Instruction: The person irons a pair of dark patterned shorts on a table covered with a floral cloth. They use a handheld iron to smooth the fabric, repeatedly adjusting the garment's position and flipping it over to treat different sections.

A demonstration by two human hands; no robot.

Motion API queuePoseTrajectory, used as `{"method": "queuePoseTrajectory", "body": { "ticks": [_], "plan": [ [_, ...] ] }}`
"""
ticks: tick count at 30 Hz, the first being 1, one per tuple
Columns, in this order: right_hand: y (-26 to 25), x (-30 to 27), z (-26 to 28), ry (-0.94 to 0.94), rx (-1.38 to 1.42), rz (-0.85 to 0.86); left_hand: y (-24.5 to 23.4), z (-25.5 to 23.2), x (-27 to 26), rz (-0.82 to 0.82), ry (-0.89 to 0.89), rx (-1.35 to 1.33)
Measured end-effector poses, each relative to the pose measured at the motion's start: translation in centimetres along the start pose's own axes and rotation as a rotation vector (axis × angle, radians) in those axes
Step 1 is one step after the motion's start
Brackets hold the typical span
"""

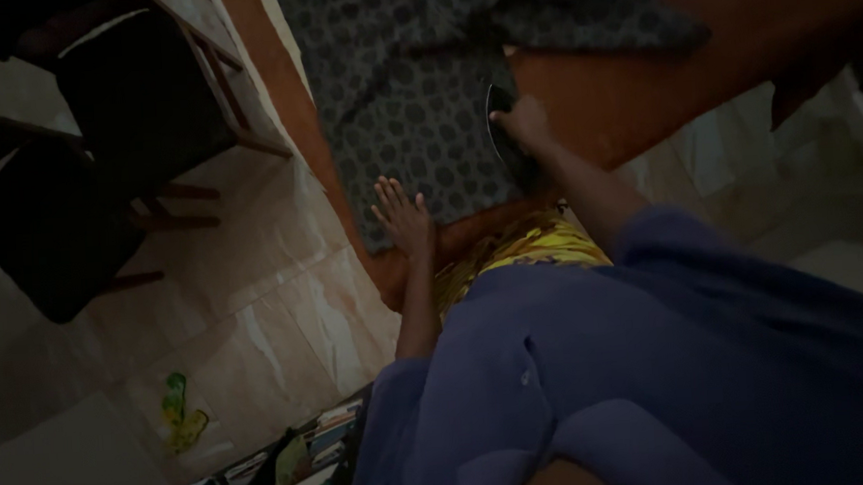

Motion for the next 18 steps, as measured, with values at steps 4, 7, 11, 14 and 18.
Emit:
{"method": "queuePoseTrajectory", "body": {
  "ticks": [4, 7, 11, 14, 18],
  "plan": [
    [-1.4, 5.1, 2.7, 0.011, 0.342, -0.118, 0.0, 0.2, 0.0, -0.012, 0.016, -0.024],
    [-2.0, 8.6, 4.4, -0.02, 0.076, 0.095, 0.3, 0.3, 0.0, 0.035, 0.017, -0.026],
    [-0.7, 7.7, 5.6, 0.014, 0.18, 0.151, -0.4, 0.1, 0.0, 0.029, 0.031, -0.118],
    [3.3, 1.1, 6.2, -0.034, 0.099, 0.416, -0.5, 0.0, -0.4, 0.008, 0.032, -0.066],
    [3.8, -3.6, 10.8, -0.149, 0.087, 0.314, -0.2, -0.3, 0.4, 0.004, 0.022, -0.076]
  ]
}}
Point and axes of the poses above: each hand's wrist, its own x-axis towards the middle knuckle, its own y-axis out of the palm, z = x × y, the point moved 6 cm from there along x, towards the middle knuckle, and after that the axes turned 13 degrees about -y, right-handed, at the moved point
